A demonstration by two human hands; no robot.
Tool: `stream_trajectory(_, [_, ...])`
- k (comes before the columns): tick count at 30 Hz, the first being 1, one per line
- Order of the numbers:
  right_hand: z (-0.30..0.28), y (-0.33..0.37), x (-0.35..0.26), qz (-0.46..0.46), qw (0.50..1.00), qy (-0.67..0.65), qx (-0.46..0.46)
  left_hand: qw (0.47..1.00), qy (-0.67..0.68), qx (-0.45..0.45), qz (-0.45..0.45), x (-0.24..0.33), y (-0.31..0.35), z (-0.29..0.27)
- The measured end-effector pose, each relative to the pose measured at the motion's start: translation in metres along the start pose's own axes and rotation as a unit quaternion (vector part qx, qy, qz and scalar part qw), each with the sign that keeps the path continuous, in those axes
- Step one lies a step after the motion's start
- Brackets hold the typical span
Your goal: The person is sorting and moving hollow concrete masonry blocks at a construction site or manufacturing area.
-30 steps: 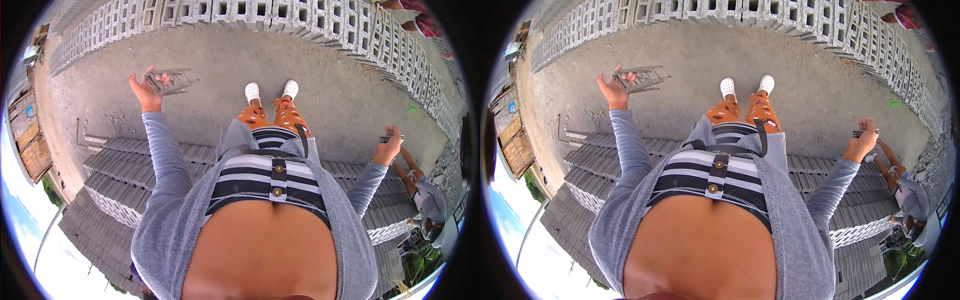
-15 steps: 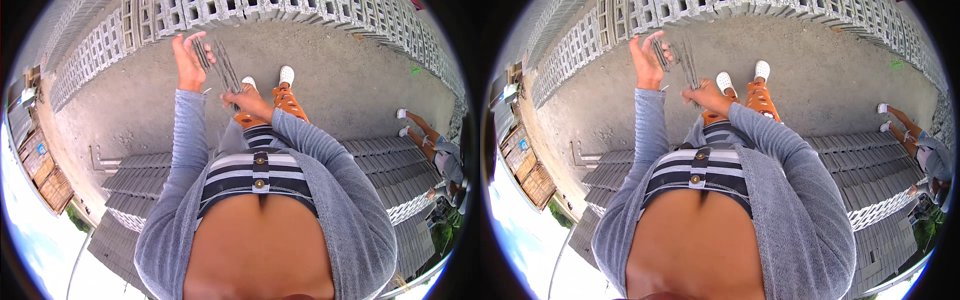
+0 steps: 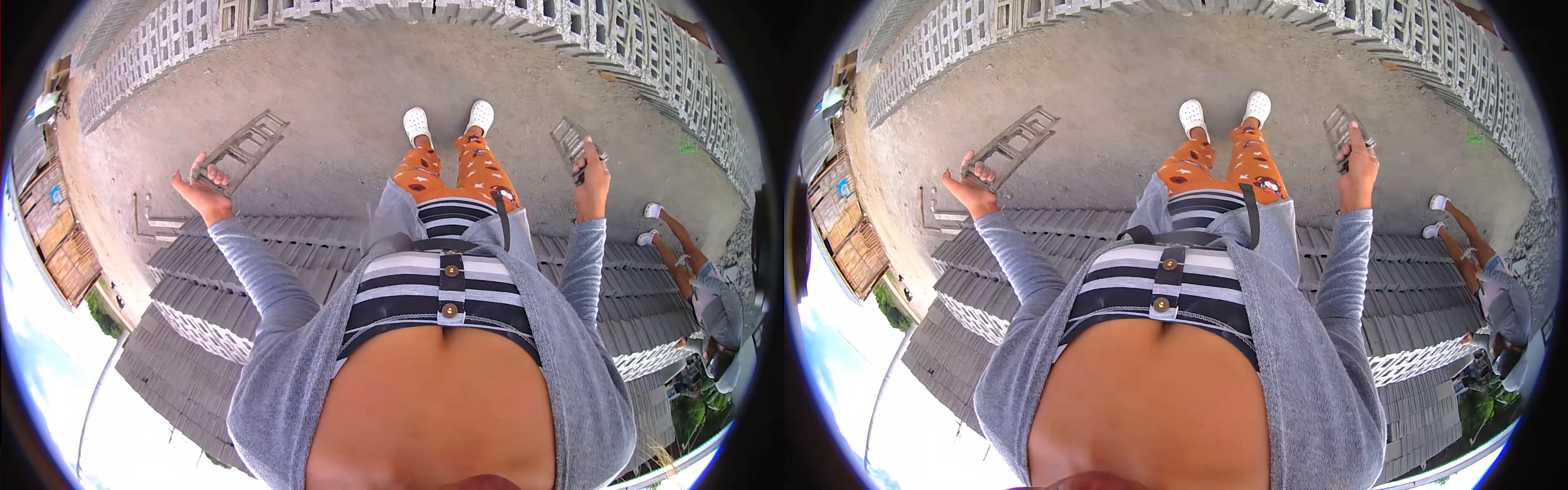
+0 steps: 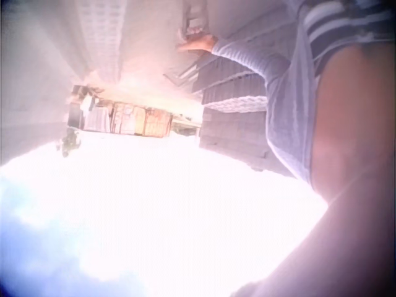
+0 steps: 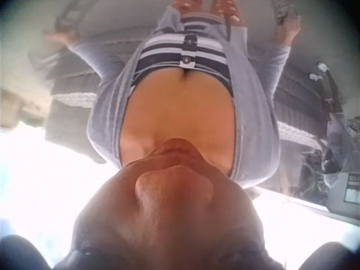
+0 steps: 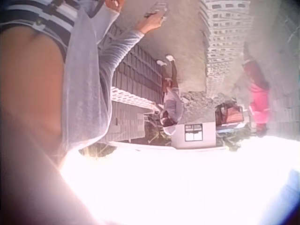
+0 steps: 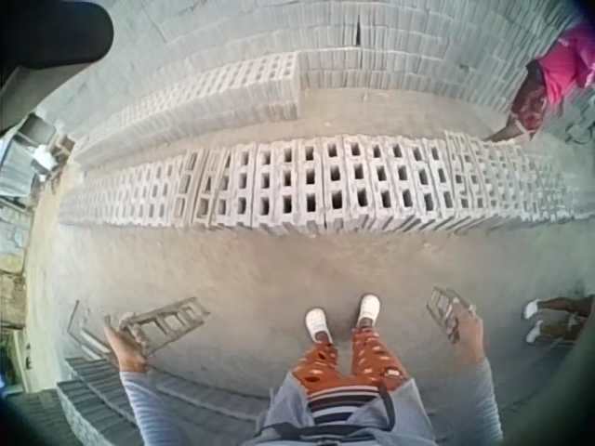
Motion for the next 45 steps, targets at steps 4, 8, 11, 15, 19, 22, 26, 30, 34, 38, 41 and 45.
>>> stream_trajectory(4, [-0.073, 0.019, -0.094, -0.137, 0.984, 0.007, 0.11, 0.997, -0.016, -0.032, -0.071, -0.056, 0.005, 0.017])
stream_trajectory(8, [-0.07, 0.016, -0.124, -0.226, 0.968, -0.055, 0.09, 0.987, -0.031, -0.075, -0.142, -0.109, 0.02, 0.056])
stream_trajectory(11, [-0.035, -0.001, -0.089, -0.206, 0.975, 0.048, 0.066, 0.982, -0.04, -0.104, -0.15, -0.13, 0.044, 0.104])
stream_trajectory(15, [0.104, 0.05, 0.018, -0.122, 0.969, 0.203, -0.065, 0.961, 0.002, -0.222, -0.163, -0.156, 0.088, 0.176])
stream_trajectory(19, [0.232, 0.13, 0.116, -0.025, 0.833, 0.326, -0.446, 0.934, 0.047, -0.315, -0.16, -0.144, 0.123, 0.238])
stream_trajectory(22, [0.27, 0.138, 0.129, 0.019, 0.811, 0.22, -0.542, 0.956, -0.087, -0.27, -0.075, -0.114, 0.12, 0.223])
stream_trajectory(26, [0.275, 0.109, 0.095, 0.184, 0.806, 0.021, -0.562, 0.987, -0.107, -0.117, -0.026, -0.054, 0.054, 0.12])
stream_trajectory(30, [0.278, 0.13, 0.098, 0.205, 0.795, 0.063, -0.567, 0.989, -0.132, -0.059, -0.027, -0.042, 0.034, 0.04])
stream_trajectory(34, [0.276, 0.169, 0.115, 0.118, 0.811, 0.217, -0.53, 0.98, -0.116, -0.149, -0.065, -0.071, 0.061, 0.053])
stream_trajectory(38, [0.262, 0.17, 0.095, 0.041, 0.854, 0.292, -0.429, 0.972, -0.096, -0.192, -0.091, -0.105, 0.084, 0.093])
stream_trajectory(41, [0.253, 0.174, 0.063, 0.01, 0.876, 0.294, -0.382, 0.969, -0.027, -0.208, -0.129, -0.13, 0.094, 0.115])
stream_trajectory(45, [0.243, 0.179, 0.048, 0.017, 0.9, 0.262, -0.349, 0.94, 0.03, -0.288, -0.182, -0.133, 0.13, 0.166])
Point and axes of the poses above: each hand's wrist, its own y-axis away from the middle knuckle, its own z-axis out of the palm, x = y × z, the point moved 6 cm from there along -y, towards the middle knuckle, and after that the axes turned 10 degrees about z, right-handed, at the moved point
